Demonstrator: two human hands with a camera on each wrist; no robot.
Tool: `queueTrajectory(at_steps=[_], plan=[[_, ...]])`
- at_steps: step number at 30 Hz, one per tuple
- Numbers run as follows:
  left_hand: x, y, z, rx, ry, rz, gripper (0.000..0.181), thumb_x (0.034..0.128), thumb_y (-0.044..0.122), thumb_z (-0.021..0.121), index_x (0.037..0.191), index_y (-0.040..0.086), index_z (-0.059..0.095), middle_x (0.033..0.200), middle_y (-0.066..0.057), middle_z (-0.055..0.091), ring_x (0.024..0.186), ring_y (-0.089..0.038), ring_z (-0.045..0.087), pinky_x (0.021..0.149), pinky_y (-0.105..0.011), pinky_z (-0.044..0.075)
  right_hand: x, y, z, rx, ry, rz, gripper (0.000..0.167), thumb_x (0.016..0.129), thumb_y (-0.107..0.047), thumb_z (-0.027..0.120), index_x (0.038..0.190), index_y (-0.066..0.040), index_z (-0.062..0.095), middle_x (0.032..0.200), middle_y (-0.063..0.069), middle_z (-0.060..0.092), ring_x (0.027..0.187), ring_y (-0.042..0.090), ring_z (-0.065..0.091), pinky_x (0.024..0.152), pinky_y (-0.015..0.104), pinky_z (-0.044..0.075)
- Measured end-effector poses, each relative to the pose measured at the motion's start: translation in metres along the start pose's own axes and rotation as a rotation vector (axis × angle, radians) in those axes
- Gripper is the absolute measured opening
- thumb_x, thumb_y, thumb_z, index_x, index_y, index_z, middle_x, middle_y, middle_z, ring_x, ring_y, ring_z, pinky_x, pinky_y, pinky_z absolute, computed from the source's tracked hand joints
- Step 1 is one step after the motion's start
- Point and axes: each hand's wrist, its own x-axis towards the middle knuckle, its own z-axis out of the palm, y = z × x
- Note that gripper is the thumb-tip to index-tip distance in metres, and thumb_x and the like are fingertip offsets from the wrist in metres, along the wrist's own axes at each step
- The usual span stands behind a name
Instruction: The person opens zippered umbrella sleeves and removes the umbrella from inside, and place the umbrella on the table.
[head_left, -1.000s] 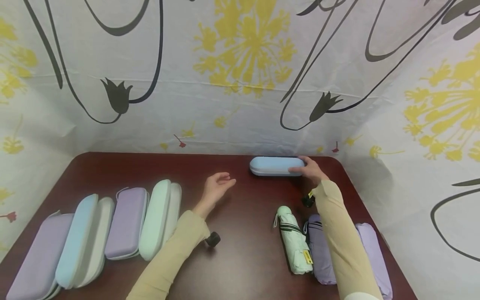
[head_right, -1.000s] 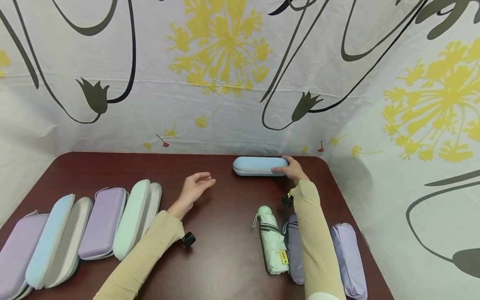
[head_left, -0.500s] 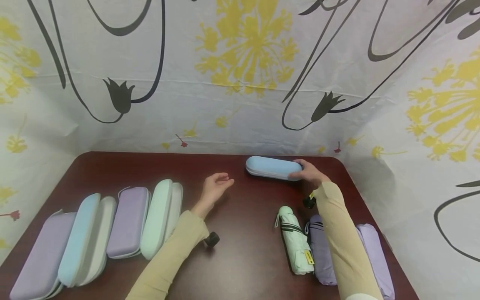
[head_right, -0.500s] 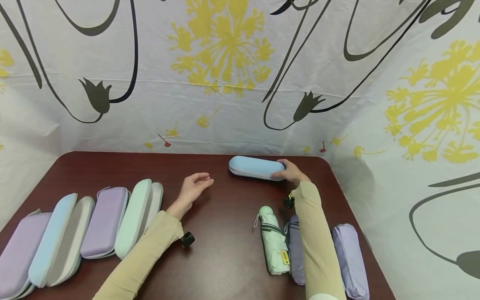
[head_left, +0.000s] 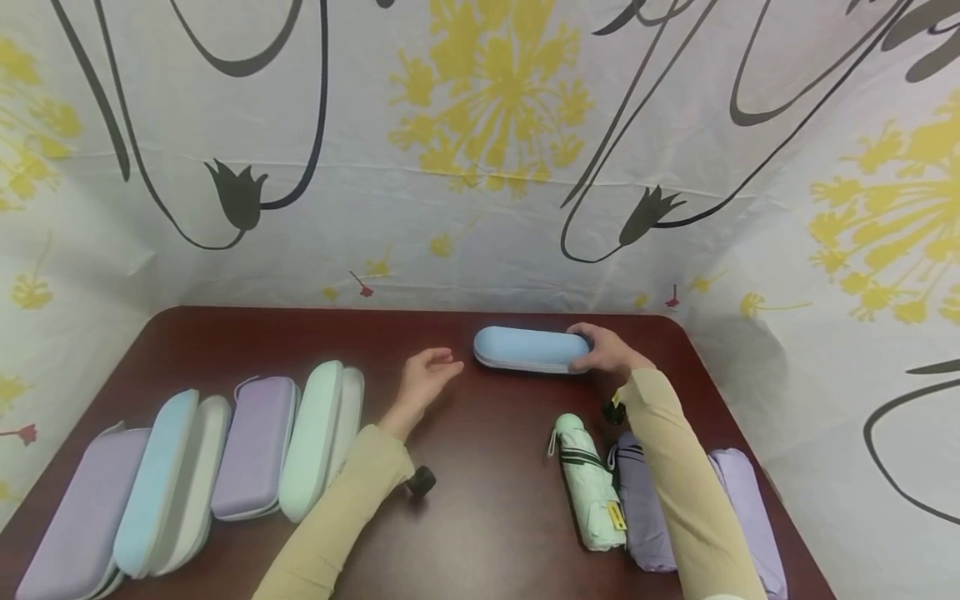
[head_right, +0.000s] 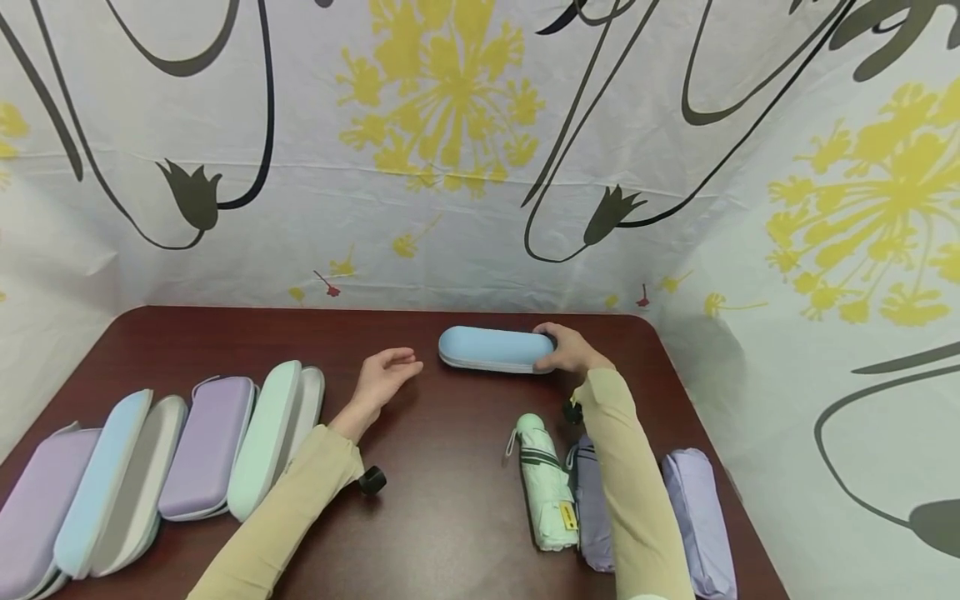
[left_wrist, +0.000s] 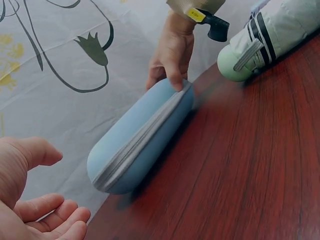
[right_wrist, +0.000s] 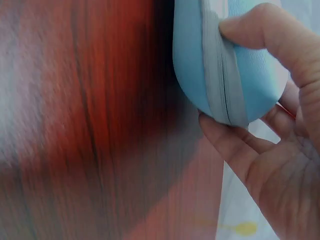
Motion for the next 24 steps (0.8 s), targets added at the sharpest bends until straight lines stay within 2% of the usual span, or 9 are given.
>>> queueTrajectory(at_steps=[7,16,24], plan=[[-0.01,0.002,-0.015,-0.009,0.044,0.026,0.044,0.0798,0.008,0.07,0.119,-0.006,0.057,0.117,-0.024,0.059,0.106,-0.031,0.06,0.087,-0.039,0.049,0.005,-0.018,0.014,-0.019,-0.035,-0.105,0.062,0.07,-0.014,0.078,0.124,0.002,0.051,0.119,0.023,0.053,0.101,0.035,0.053,0.085,0.049,0.043],[-0.023,0.001,-0.032,0.01,0.08,-0.046,0.048,0.0793,0.007,0.069,0.124,-0.004,0.055,0.12,-0.021,0.058,0.111,-0.031,0.056,0.09,-0.04,0.048,0.005,-0.032,0.031,-0.022,-0.051,-0.147,0.063,0.069,-0.016,0.077,0.124,0.0,0.051,0.118,0.02,0.055,0.1,0.032,0.054,0.085,0.047,0.044],[-0.032,-0.007,-0.037,0.033,0.107,-0.057,0.05,0.0778,0.004,0.069,0.124,-0.005,0.053,0.123,-0.022,0.056,0.113,-0.033,0.055,0.091,-0.041,0.047,0.007,-0.052,0.044,-0.038,-0.075,-0.22,0.061,0.066,-0.017,0.079,0.119,0.0,0.054,0.113,0.015,0.058,0.097,0.028,0.055,0.082,0.044,0.046]])
